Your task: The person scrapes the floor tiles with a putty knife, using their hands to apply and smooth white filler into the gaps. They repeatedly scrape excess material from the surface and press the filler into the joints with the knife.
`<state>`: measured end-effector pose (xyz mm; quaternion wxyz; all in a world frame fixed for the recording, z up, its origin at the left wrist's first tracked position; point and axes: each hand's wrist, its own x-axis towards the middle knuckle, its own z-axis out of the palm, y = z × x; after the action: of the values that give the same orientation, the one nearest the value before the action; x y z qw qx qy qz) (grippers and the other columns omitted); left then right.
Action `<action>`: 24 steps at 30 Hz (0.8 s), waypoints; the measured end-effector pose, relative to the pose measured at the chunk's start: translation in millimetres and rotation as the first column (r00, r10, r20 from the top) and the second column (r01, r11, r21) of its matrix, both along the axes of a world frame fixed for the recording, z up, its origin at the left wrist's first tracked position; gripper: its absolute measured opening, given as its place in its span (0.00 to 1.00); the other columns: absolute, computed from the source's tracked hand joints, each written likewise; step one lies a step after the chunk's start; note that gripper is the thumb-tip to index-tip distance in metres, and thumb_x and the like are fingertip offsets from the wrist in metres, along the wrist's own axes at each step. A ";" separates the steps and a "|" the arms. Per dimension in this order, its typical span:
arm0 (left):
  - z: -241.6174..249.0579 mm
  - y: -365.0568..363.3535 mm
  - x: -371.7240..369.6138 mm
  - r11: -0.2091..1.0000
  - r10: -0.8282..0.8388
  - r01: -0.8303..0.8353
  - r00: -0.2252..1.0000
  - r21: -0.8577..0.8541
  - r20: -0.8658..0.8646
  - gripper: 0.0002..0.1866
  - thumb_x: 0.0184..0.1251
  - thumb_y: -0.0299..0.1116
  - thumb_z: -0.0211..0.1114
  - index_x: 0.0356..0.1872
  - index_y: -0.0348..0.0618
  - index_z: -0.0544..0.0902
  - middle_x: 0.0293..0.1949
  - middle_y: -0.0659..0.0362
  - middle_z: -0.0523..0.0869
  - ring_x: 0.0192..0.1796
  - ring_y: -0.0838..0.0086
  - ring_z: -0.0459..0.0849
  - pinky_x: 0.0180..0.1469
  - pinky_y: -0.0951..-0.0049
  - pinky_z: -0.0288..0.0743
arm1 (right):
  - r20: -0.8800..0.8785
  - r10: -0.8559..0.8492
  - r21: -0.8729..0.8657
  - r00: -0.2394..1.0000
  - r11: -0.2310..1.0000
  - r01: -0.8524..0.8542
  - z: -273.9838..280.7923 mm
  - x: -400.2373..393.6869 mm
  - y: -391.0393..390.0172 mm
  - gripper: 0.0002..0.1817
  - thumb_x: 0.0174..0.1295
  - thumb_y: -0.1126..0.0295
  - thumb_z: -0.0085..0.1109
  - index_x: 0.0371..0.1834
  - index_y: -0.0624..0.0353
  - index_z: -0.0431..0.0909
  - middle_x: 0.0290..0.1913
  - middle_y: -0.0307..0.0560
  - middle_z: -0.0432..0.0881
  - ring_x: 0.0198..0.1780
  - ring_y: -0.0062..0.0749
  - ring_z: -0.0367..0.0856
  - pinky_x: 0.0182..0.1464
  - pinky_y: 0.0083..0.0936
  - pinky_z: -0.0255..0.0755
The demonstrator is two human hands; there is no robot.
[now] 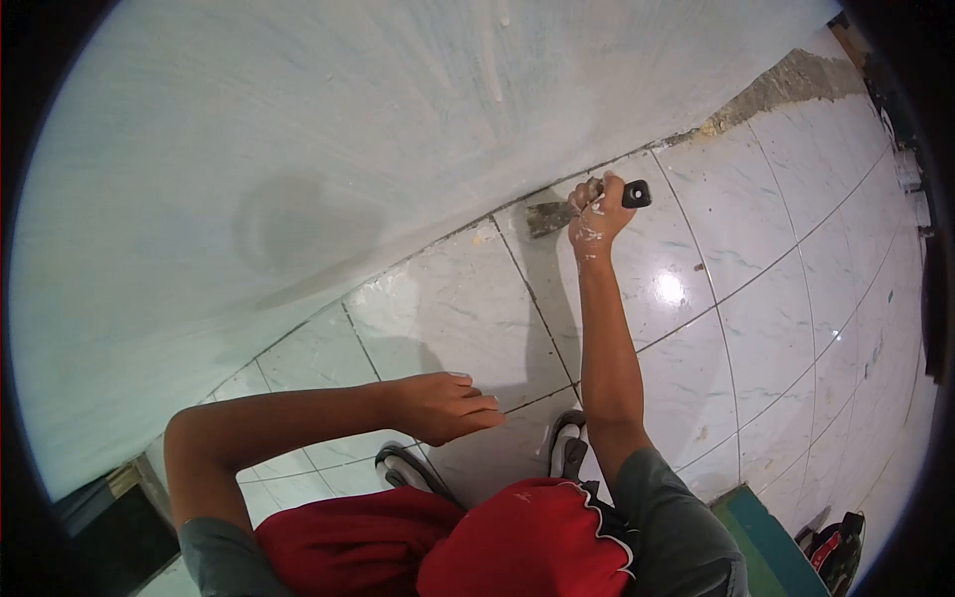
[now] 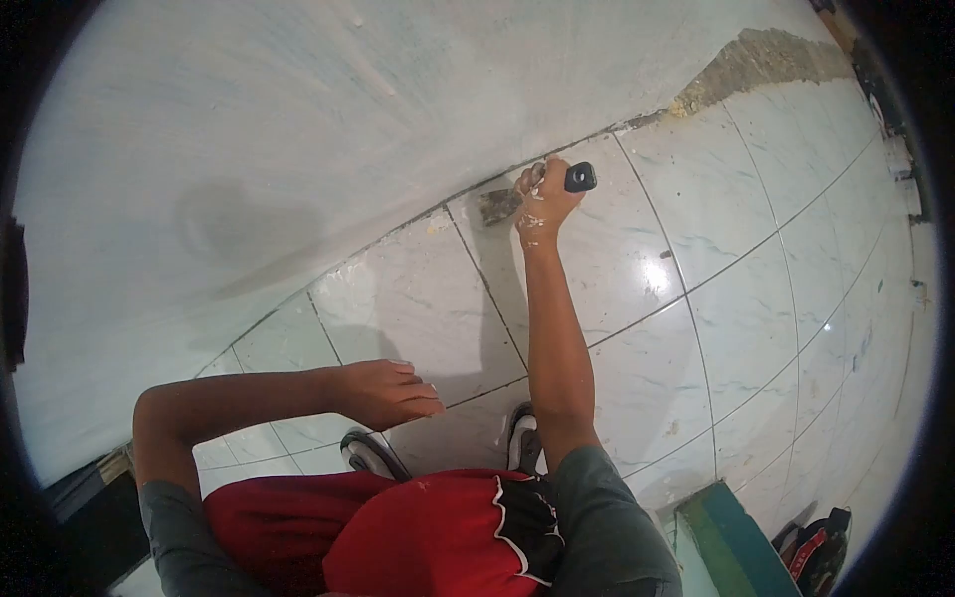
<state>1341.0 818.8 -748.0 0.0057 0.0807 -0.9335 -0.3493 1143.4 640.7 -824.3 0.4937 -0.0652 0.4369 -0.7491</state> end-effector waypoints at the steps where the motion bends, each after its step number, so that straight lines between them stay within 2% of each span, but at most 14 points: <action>1: -1.5 2.3 0.0 1.000 0.007 -0.007 1.000 0.008 -0.002 0.20 0.45 0.24 0.58 0.45 0.40 0.70 0.38 0.57 0.75 0.32 0.71 0.76 0.36 0.74 0.67 | -0.002 0.007 0.008 1.000 1.000 -0.007 6.7 -4.2 3.4 0.15 0.53 0.70 0.48 0.13 0.50 0.54 0.10 0.33 0.51 0.11 0.19 0.47 0.15 0.20 0.43; 3: -4.4 2.3 1.8 0.999 0.041 -0.041 0.999 -0.017 -0.031 0.15 0.51 0.29 0.56 0.43 0.43 0.73 0.34 0.60 0.75 0.32 0.72 0.77 0.36 0.76 0.68 | 0.151 0.014 -0.124 0.988 0.992 0.005 17.5 -23.0 6.1 0.14 0.52 0.71 0.49 0.13 0.52 0.57 0.10 0.35 0.55 0.11 0.20 0.51 0.15 0.19 0.46; 4: -2.8 2.8 1.8 0.999 0.045 -0.045 0.999 -0.010 -0.029 0.15 0.51 0.29 0.56 0.43 0.43 0.73 0.34 0.60 0.75 0.32 0.72 0.77 0.36 0.76 0.68 | 0.143 0.051 -0.229 0.988 0.973 -0.017 12.2 -35.8 4.8 0.12 0.52 0.73 0.49 0.15 0.54 0.58 0.11 0.36 0.57 0.11 0.20 0.54 0.15 0.19 0.48; 5: -0.5 2.9 1.2 1.000 0.024 -0.024 1.000 -0.019 0.003 0.15 0.51 0.29 0.56 0.44 0.43 0.73 0.35 0.60 0.75 0.32 0.72 0.77 0.37 0.76 0.68 | 0.144 0.052 -0.225 0.988 0.974 -0.018 1.7 -31.4 0.9 0.12 0.52 0.73 0.49 0.15 0.54 0.58 0.11 0.36 0.57 0.11 0.20 0.54 0.15 0.19 0.48; 7: 1.5 1.8 -0.5 0.999 -0.005 0.006 1.000 -0.039 0.030 0.16 0.51 0.28 0.56 0.44 0.43 0.73 0.35 0.60 0.75 0.33 0.72 0.77 0.37 0.76 0.68 | 0.049 -0.172 -0.023 0.984 0.985 0.174 -18.7 -13.7 -7.5 0.11 0.52 0.72 0.49 0.18 0.53 0.59 0.11 0.35 0.57 0.11 0.21 0.55 0.15 0.19 0.48; 9: 0.0 3.1 1.6 1.000 0.006 -0.006 1.000 -0.020 0.011 0.16 0.51 0.28 0.56 0.45 0.43 0.72 0.36 0.59 0.76 0.33 0.72 0.77 0.38 0.75 0.69 | 0.168 0.027 0.028 0.985 0.999 -0.032 -28.9 12.3 2.0 0.08 0.52 0.72 0.50 0.21 0.53 0.60 0.11 0.36 0.58 0.11 0.23 0.57 0.13 0.20 0.48; 11: 1.1 1.1 1.4 1.000 0.005 -0.005 1.000 -0.029 0.023 0.17 0.51 0.28 0.56 0.45 0.43 0.72 0.37 0.59 0.76 0.33 0.72 0.77 0.38 0.75 0.69 | 0.076 0.022 0.016 0.997 1.000 -0.023 -1.8 20.9 6.5 0.11 0.52 0.72 0.49 0.18 0.52 0.58 0.11 0.35 0.56 0.11 0.21 0.53 0.14 0.20 0.45; 14: 3.8 2.4 2.3 0.999 -0.012 0.014 0.998 -0.034 0.059 0.17 0.51 0.28 0.56 0.45 0.42 0.72 0.38 0.59 0.77 0.34 0.72 0.78 0.38 0.75 0.69 | 0.108 0.039 -0.144 0.993 0.989 -0.023 12.5 -5.4 3.7 0.16 0.54 0.69 0.47 0.12 0.50 0.54 0.11 0.32 0.51 0.12 0.19 0.46 0.15 0.20 0.42; 15: 3.7 1.8 2.0 0.998 -0.031 0.035 0.997 -0.052 0.073 0.17 0.51 0.28 0.56 0.46 0.42 0.72 0.38 0.59 0.77 0.34 0.72 0.77 0.38 0.75 0.69 | 0.010 0.040 -0.144 0.999 0.989 -0.038 17.5 -13.8 4.0 0.17 0.54 0.67 0.47 0.12 0.50 0.53 0.11 0.32 0.52 0.12 0.19 0.46 0.16 0.20 0.42; 17: 3.9 2.9 3.7 0.999 -0.013 0.015 0.999 -0.037 0.053 0.17 0.52 0.28 0.56 0.46 0.42 0.72 0.38 0.58 0.77 0.34 0.72 0.77 0.38 0.75 0.68 | 0.030 0.039 -0.176 0.999 0.984 -0.033 9.3 -20.1 0.8 0.14 0.54 0.69 0.47 0.14 0.51 0.56 0.11 0.33 0.54 0.12 0.19 0.50 0.15 0.19 0.45; 19: 3.8 1.6 3.5 1.000 -0.007 0.007 1.000 -0.030 0.028 0.17 0.52 0.29 0.55 0.46 0.42 0.72 0.39 0.58 0.77 0.34 0.72 0.77 0.37 0.75 0.68 | 0.002 -0.036 0.002 0.999 0.999 0.036 -24.9 7.7 -3.5 0.12 0.56 0.71 0.48 0.17 0.56 0.60 0.13 0.36 0.62 0.11 0.20 0.59 0.13 0.18 0.55; 21: 3.8 1.4 3.4 0.998 -0.056 0.056 0.992 0.011 0.109 0.17 0.52 0.29 0.55 0.46 0.41 0.72 0.39 0.58 0.77 0.34 0.72 0.78 0.37 0.75 0.69 | 0.096 0.045 -0.030 0.994 0.999 -0.042 -20.9 13.3 1.0 0.12 0.56 0.71 0.49 0.17 0.56 0.63 0.14 0.37 0.64 0.11 0.22 0.62 0.13 0.18 0.59; 23: -0.2 2.1 1.6 0.999 -0.039 0.040 0.998 -0.015 0.057 0.17 0.51 0.29 0.56 0.45 0.42 0.72 0.39 0.58 0.76 0.34 0.72 0.77 0.37 0.75 0.69 | -0.068 0.112 -0.195 0.991 0.973 -0.124 2.4 12.8 5.5 0.11 0.56 0.71 0.51 0.18 0.56 0.64 0.14 0.37 0.65 0.12 0.22 0.63 0.14 0.17 0.58; 24: -0.7 3.3 1.6 0.999 -0.023 0.023 1.000 -0.040 0.009 0.17 0.51 0.29 0.56 0.45 0.42 0.72 0.38 0.58 0.76 0.34 0.72 0.77 0.37 0.75 0.69 | 0.043 0.064 -0.219 0.997 0.974 -0.053 4.3 4.2 2.0 0.11 0.57 0.72 0.50 0.17 0.56 0.64 0.14 0.37 0.65 0.12 0.21 0.62 0.14 0.18 0.59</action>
<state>1342.6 822.1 -748.7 -0.0005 0.0713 -0.9412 -0.3303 1147.6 642.7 -820.0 0.5162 -0.1132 0.3375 -0.7790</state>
